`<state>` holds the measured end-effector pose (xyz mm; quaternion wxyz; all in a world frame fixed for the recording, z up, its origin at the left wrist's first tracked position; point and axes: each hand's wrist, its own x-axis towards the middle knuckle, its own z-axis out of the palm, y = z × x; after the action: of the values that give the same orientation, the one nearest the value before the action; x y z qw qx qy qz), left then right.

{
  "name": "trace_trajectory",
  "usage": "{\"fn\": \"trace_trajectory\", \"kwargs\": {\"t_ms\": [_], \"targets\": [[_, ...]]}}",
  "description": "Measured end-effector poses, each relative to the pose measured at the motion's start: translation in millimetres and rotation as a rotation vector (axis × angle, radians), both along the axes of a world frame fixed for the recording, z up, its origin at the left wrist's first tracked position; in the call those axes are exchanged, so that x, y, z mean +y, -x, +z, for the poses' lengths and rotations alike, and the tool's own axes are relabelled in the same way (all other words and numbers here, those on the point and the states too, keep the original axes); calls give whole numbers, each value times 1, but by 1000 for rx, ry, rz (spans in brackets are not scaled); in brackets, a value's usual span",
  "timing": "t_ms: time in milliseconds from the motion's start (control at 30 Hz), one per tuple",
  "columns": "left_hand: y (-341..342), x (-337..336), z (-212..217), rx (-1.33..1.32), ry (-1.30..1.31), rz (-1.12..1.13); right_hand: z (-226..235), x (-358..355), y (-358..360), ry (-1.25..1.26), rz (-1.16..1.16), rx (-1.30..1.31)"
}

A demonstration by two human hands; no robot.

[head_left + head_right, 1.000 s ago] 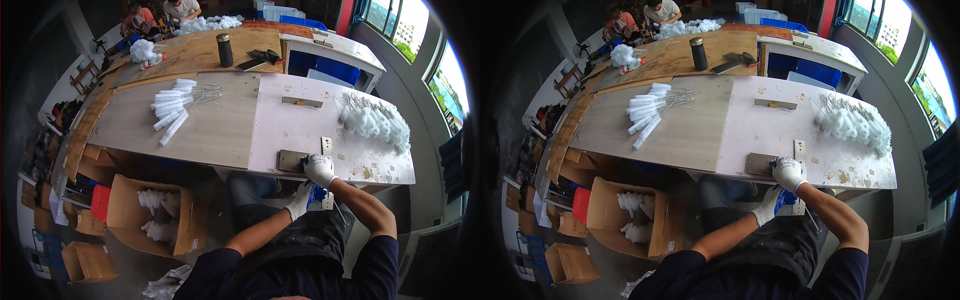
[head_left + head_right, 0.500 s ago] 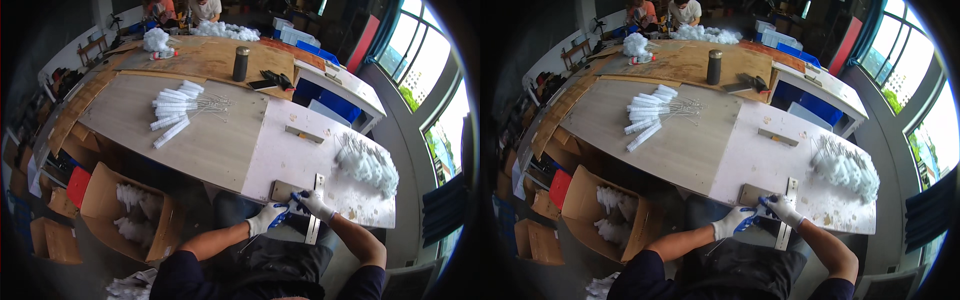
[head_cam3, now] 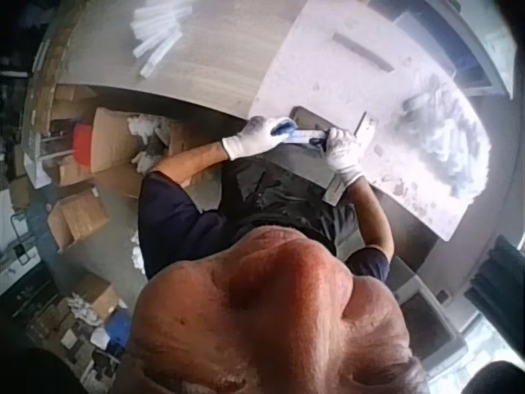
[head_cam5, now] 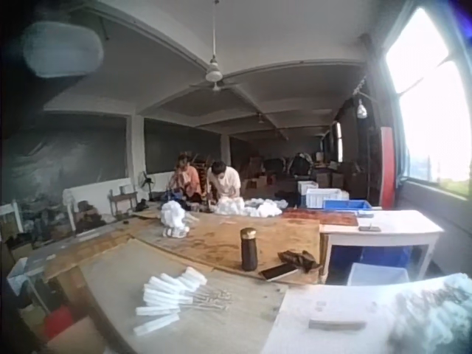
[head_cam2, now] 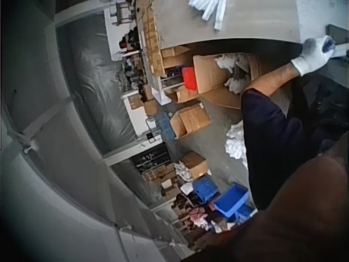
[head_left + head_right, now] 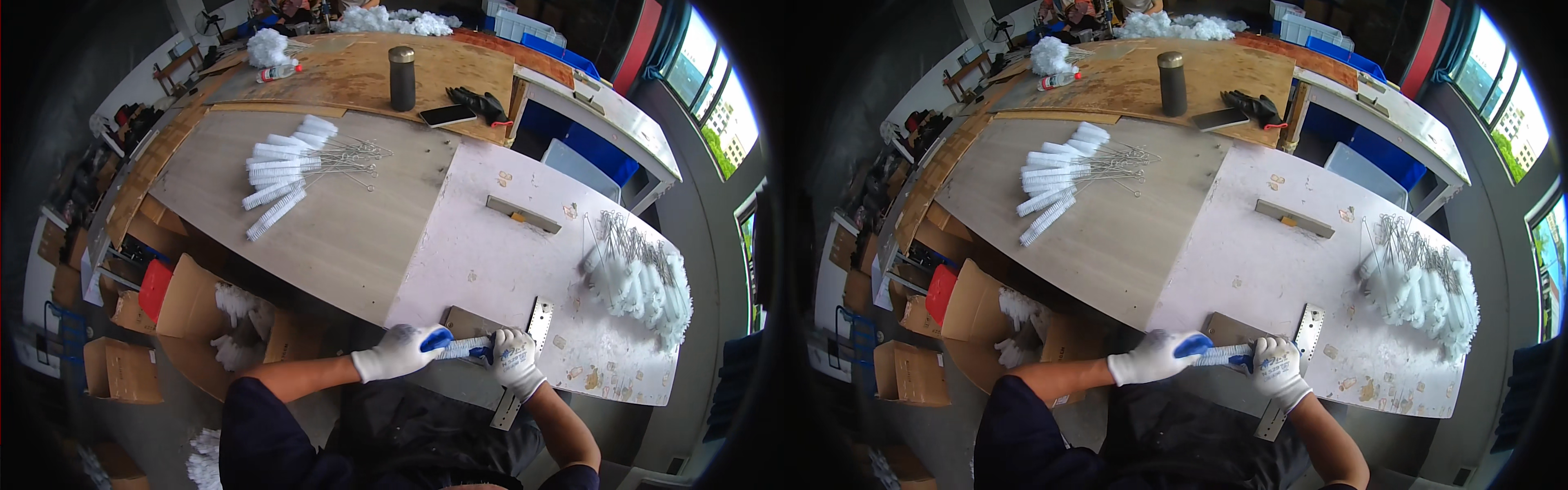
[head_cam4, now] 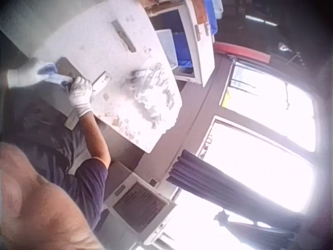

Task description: The person assembles white bristle brushes by inserting wire rods into a jig, securing the bristles, and trimming the ends. They repeatedly pick up bristle bundles, align them in the jig, and use a cutting tool to trim excess material, placing finished brushes on the table.

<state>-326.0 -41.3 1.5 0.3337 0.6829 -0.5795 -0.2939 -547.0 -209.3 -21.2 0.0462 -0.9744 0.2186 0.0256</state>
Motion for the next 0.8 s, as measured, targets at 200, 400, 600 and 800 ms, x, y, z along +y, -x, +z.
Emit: {"fn": "trace_trajectory", "kwargs": {"t_ms": [200,400,600,800], "targets": [[10,53,34,-118,425,271,17,12,-5,-125,-210,19],[31,11,-19,823,10,583,16,17,-7,-139,-257,-21],[46,-73,-32,1350,319,853,16,19,-10,-124,-293,-68],[54,-128,-22,1323,253,898,13,2,-3,-95,-113,-25]]}}
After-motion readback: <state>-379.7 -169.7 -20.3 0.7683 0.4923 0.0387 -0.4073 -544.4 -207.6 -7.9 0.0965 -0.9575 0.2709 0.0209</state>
